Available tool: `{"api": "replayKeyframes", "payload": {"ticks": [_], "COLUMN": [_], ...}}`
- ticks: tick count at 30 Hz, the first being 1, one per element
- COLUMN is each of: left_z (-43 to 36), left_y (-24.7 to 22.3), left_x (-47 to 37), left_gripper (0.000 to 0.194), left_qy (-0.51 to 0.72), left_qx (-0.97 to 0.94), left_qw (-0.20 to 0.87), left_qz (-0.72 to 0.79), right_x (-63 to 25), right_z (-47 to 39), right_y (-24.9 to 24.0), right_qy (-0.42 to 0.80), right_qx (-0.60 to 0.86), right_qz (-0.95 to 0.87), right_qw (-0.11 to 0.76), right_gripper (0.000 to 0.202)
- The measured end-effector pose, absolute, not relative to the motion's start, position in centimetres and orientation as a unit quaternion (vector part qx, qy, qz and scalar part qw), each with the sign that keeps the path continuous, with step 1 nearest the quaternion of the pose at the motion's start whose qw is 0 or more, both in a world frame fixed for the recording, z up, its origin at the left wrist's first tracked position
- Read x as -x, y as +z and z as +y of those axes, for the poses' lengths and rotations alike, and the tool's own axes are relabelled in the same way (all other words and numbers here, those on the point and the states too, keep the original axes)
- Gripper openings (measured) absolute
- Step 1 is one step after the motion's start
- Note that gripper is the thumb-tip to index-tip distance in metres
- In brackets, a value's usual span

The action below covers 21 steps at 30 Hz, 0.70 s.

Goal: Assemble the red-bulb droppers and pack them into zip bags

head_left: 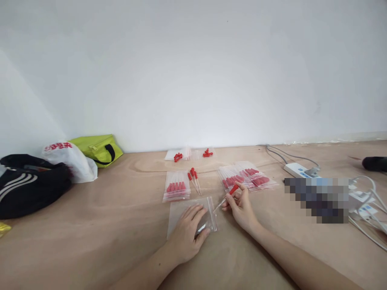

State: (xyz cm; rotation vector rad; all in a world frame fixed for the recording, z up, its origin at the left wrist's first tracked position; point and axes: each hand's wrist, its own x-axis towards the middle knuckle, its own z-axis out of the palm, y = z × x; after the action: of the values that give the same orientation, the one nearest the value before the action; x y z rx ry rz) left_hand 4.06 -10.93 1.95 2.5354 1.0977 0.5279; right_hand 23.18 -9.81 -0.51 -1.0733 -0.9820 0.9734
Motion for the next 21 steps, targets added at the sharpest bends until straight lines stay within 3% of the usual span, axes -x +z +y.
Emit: {"api": "replayKeyframes", "payload": {"ticks": [7, 17, 21], "left_z": [-11.1, -11.2, -11.2], "left_y": [2.0, 2.0, 2.0], "left_x": [-4.1, -4.0, -3.7], "left_gripper": [0.046, 0.044, 0.050], "left_qy": [0.207, 0.186, 0.181], "left_qx": [-0.883, -0.886, -0.885], "left_qw": [0.179, 0.189, 0.190], "left_qz": [0.380, 0.380, 0.384], "right_x": [-22.8, -23.3, -23.0], "right_z": [-10.4, -11.4, -11.3], "right_y": [-0.3, 0.8, 0.7], "right_qy": [0.529, 0.636, 0.643], "right_qx": [0.424, 0.322, 0.295], "right_qz": [-0.430, -0.544, -0.560], "right_qw": [0.597, 0.442, 0.430], "right_gripper": [0.050, 0.036, 0.030]}}
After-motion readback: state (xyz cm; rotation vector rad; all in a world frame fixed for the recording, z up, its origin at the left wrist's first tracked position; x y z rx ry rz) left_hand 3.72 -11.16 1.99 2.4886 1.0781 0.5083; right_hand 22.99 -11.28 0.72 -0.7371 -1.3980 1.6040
